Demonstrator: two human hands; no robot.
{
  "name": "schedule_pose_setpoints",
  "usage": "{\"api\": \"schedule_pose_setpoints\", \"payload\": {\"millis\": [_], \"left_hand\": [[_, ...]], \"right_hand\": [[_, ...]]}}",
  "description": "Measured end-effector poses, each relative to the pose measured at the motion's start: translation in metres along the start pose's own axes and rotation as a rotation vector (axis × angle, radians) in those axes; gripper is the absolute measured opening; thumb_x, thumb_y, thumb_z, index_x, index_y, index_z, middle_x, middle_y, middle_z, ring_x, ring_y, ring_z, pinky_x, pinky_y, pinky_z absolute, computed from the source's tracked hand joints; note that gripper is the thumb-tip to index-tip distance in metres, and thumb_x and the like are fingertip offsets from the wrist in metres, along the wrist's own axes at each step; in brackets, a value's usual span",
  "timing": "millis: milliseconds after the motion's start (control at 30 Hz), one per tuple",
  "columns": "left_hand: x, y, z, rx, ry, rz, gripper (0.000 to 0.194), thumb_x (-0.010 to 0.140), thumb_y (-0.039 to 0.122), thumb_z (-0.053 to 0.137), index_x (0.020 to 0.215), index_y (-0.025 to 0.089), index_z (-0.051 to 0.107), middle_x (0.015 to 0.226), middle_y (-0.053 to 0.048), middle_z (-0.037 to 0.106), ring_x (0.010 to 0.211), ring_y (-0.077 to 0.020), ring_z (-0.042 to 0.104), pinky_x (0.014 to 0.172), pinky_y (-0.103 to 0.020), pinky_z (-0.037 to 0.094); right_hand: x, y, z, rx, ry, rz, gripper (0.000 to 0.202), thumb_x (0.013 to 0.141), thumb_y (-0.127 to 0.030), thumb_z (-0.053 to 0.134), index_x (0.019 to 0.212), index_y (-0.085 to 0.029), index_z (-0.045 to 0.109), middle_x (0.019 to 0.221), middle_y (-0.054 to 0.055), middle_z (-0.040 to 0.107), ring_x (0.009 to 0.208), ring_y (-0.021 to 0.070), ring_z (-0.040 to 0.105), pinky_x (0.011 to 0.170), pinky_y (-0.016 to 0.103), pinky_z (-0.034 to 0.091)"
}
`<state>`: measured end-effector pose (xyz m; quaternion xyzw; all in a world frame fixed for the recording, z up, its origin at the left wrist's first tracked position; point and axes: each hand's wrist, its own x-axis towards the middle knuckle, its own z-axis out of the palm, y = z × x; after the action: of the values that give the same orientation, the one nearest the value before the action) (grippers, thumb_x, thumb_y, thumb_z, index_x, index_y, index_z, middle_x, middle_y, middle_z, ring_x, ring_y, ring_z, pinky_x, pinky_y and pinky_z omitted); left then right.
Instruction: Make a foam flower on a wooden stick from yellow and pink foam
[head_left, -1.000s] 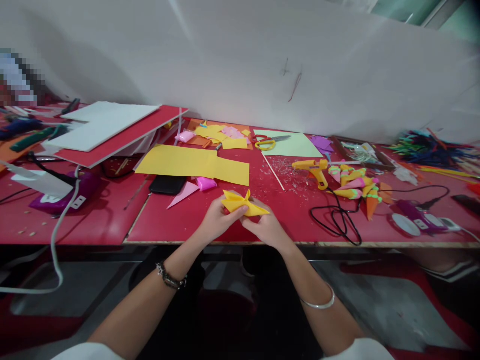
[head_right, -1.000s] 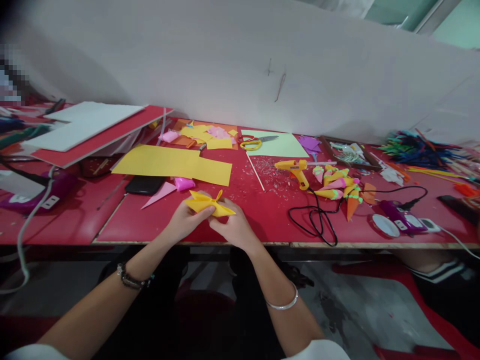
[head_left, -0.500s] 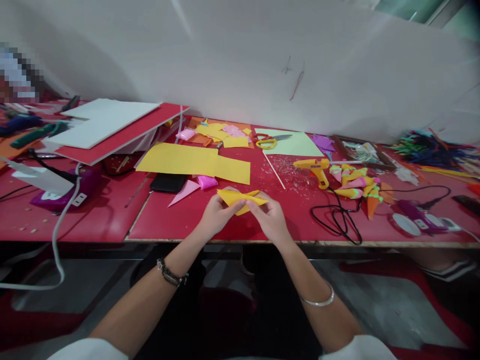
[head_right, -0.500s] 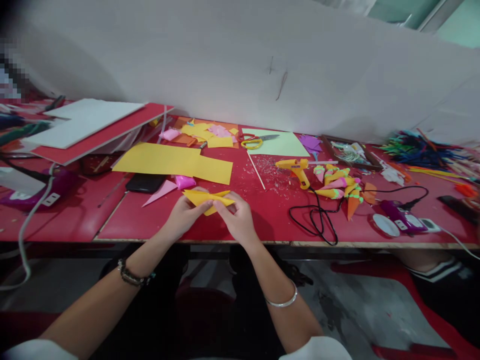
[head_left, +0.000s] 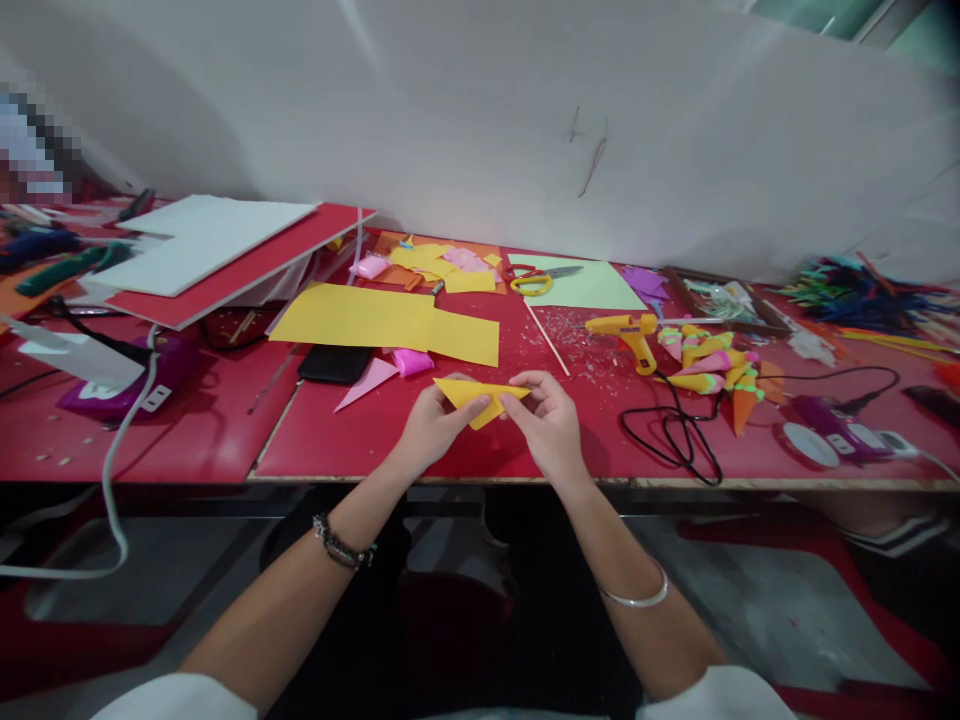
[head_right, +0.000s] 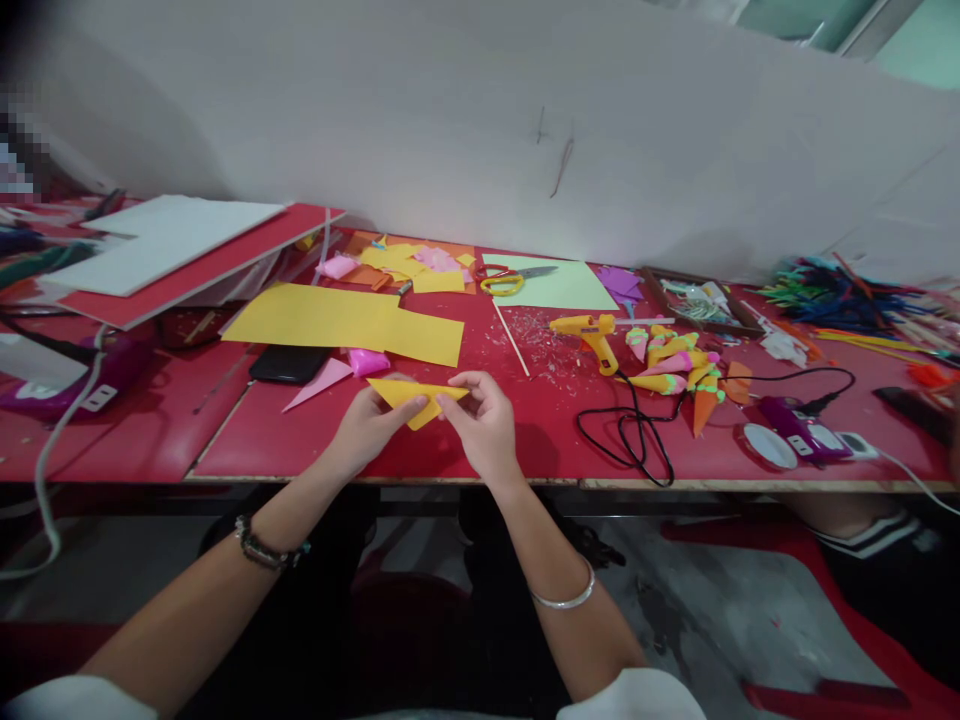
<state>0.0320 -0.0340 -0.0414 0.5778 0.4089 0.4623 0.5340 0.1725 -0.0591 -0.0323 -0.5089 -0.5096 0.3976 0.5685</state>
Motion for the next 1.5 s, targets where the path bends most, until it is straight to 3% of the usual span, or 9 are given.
{"api": "schedule_pose_setpoints", "payload": {"millis": [233, 367, 500, 633, 733, 933, 1200, 1400, 1500], "left_hand": [[0.001, -0.004, -0.001, 0.04, 0.053, -0.06, 0.034, 0.069, 0.042, 0.059, 0.082, 0.01, 0.061, 0.082, -0.007, 0.066, 0.072, -0.0169, 0.06, 0.062, -0.024, 0.046], [0.002, -0.004, -0.003, 0.143, 0.073, -0.035, 0.033, 0.071, 0.042, 0.057, 0.08, 0.01, 0.06, 0.078, -0.006, 0.066, 0.069, -0.016, 0.058, 0.059, -0.023, 0.045], [0.002, -0.004, -0.007, 0.348, -0.072, 0.028, 0.027, 0.072, 0.037, 0.055, 0.075, 0.011, 0.061, 0.071, -0.005, 0.063, 0.066, -0.0145, 0.055, 0.057, -0.022, 0.041], [0.001, -0.005, -0.007, 0.351, -0.203, 0.059, 0.024, 0.074, 0.034, 0.053, 0.073, 0.012, 0.059, 0.07, -0.003, 0.06, 0.064, -0.0122, 0.053, 0.057, -0.021, 0.04], [0.0, -0.004, -0.004, 0.258, -0.215, 0.017, 0.028, 0.077, 0.039, 0.049, 0.075, 0.012, 0.057, 0.067, -0.002, 0.058, 0.059, -0.0109, 0.052, 0.052, -0.02, 0.038], [-0.003, 0.001, -0.004, 0.269, -0.332, -0.024, 0.037, 0.081, 0.042, 0.043, 0.059, 0.013, 0.054, 0.047, 0.002, 0.05, 0.046, -0.0072, 0.047, 0.048, -0.018, 0.035], [-0.004, 0.005, -0.01, 0.39, -0.365, -0.056, 0.046, 0.08, 0.044, 0.045, 0.045, 0.014, 0.045, 0.034, 0.005, 0.04, 0.033, -0.0046, 0.037, 0.041, -0.017, 0.028], [-0.003, 0.006, -0.007, 0.284, -0.336, 0.059, 0.04, 0.084, 0.039, 0.038, 0.058, 0.013, 0.056, 0.054, 0.0, 0.057, 0.052, -0.0079, 0.052, 0.054, -0.018, 0.038], [-0.002, 0.005, -0.006, 0.306, -0.285, 0.099, 0.039, 0.084, 0.038, 0.04, 0.059, 0.014, 0.057, 0.053, 0.0, 0.055, 0.052, -0.008, 0.051, 0.054, -0.018, 0.037]], "right_hand": [[0.0, -0.001, 0.0, -0.013, 0.004, 0.007, 0.017, 0.07, -0.032, 0.06, 0.08, -0.018, 0.058, 0.071, 0.0, 0.062, 0.053, 0.0103, 0.06, 0.054, 0.022, 0.048], [0.002, 0.001, -0.005, -0.029, -0.072, 0.034, 0.017, 0.074, -0.033, 0.056, 0.082, -0.018, 0.059, 0.072, 0.001, 0.063, 0.056, 0.0108, 0.061, 0.057, 0.023, 0.049], [0.002, 0.003, -0.009, -0.125, -0.241, 0.068, 0.02, 0.072, -0.034, 0.057, 0.084, -0.018, 0.06, 0.073, 0.001, 0.062, 0.065, 0.0119, 0.06, 0.057, 0.022, 0.048], [0.0, 0.002, -0.011, -0.176, -0.377, 0.129, 0.023, 0.075, -0.039, 0.052, 0.086, -0.018, 0.054, 0.048, -0.006, 0.049, 0.039, 0.0065, 0.046, 0.039, 0.018, 0.034], [-0.001, 0.001, -0.013, -0.238, -0.321, 0.065, 0.023, 0.08, -0.04, 0.046, 0.075, -0.019, 0.052, 0.04, -0.009, 0.038, 0.033, 0.005, 0.036, 0.035, 0.018, 0.025], [0.0, 0.004, -0.012, -0.26, -0.131, -0.012, 0.023, 0.082, -0.042, 0.042, 0.074, -0.02, 0.047, 0.043, -0.008, 0.035, 0.035, 0.0057, 0.035, 0.036, 0.019, 0.024], [0.001, 0.002, -0.013, -0.189, -0.294, 0.077, 0.022, 0.079, -0.04, 0.047, 0.071, -0.02, 0.046, 0.046, -0.008, 0.04, 0.037, 0.0054, 0.038, 0.036, 0.018, 0.027], [-0.002, -0.001, -0.012, -0.089, -0.257, 0.132, 0.025, 0.081, -0.042, 0.044, 0.068, -0.021, 0.039, 0.045, -0.009, 0.032, 0.033, 0.0046, 0.033, 0.033, 0.016, 0.026], [-0.003, 0.0, -0.011, -0.068, -0.229, 0.134, 0.026, 0.081, -0.043, 0.043, 0.067, -0.021, 0.038, 0.047, -0.009, 0.031, 0.035, 0.0045, 0.03, 0.032, 0.016, 0.023]]}}
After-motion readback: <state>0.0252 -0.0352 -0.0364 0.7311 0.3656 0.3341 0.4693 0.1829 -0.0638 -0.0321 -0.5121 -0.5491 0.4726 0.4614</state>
